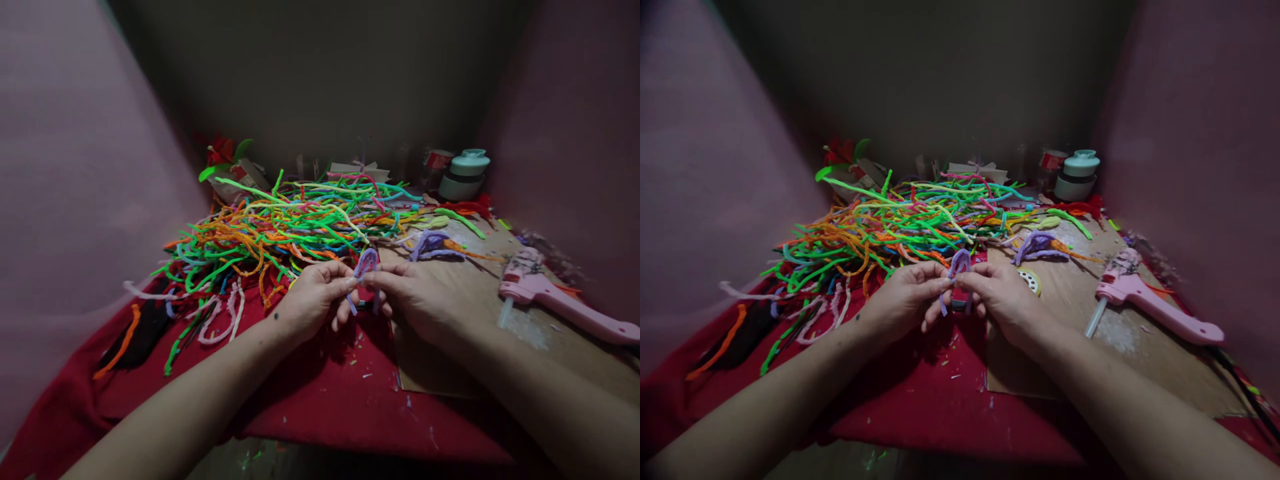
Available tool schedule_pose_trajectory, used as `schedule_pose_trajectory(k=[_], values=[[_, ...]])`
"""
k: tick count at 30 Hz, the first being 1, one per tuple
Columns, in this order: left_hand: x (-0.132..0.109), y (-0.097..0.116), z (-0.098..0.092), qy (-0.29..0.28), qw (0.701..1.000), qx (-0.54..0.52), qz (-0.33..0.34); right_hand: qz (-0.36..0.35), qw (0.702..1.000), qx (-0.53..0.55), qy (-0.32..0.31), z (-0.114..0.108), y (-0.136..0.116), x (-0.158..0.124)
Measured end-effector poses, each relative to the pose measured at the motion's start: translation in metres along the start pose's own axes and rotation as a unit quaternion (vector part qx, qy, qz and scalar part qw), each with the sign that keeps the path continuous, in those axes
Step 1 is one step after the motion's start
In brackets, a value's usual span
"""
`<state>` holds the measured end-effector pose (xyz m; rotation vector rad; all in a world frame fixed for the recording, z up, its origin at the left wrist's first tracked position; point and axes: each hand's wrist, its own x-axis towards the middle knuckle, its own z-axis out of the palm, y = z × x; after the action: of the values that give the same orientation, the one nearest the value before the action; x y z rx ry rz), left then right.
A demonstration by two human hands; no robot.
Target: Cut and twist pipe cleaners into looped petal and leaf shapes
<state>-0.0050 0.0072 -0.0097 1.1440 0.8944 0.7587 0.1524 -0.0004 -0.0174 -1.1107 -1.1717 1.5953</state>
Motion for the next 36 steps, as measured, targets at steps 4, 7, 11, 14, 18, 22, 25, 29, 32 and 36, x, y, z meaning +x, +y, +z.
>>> schedule_pose_trajectory(k=[4, 7, 11, 14, 18, 22, 25, 29, 32, 36], values=[[0.002, 0.004, -0.004, 0.024, 1.0, 0.01, -0.008, 0.045, 0.995, 0.04, -0.079, -0.004, -0.003, -0.002], [0.004, 0.003, -0.006, 0.033, 0.999, 0.022, -0.01, 0.04, 0.989, 0.102, -0.1, -0.005, -0.003, -0.003], [0.004, 0.002, -0.004, 0.038, 0.999, 0.036, -0.003, -0.009, 0.987, 0.151, -0.057, -0.003, -0.002, -0.002], [0.002, 0.002, -0.001, 0.027, 0.999, 0.045, -0.004, -0.021, 0.992, 0.126, -0.011, 0.0, 0.001, -0.001], [-0.001, 0.001, 0.001, 0.016, 0.999, 0.04, 0.007, -0.055, 0.994, 0.081, 0.042, 0.002, 0.007, 0.0], [-0.002, -0.002, 0.0, -0.004, 1.0, 0.017, 0.015, -0.089, 0.992, 0.063, 0.065, 0.003, 0.008, -0.002], [-0.002, -0.004, 0.0, -0.011, 1.0, 0.011, 0.01, -0.103, 0.991, 0.0, 0.08, 0.002, 0.004, -0.004], [0.0, -0.003, 0.002, 0.016, 1.0, 0.014, 0.011, -0.152, 0.971, -0.144, 0.116, 0.002, -0.001, -0.006], [0.001, 0.0, 0.002, 0.039, 0.999, 0.021, 0.002, -0.227, 0.934, -0.236, 0.147, 0.004, 0.0, -0.01], [0.001, 0.001, 0.001, 0.021, 0.999, 0.027, -0.01, -0.293, 0.885, -0.318, 0.174, 0.007, 0.004, -0.012]])
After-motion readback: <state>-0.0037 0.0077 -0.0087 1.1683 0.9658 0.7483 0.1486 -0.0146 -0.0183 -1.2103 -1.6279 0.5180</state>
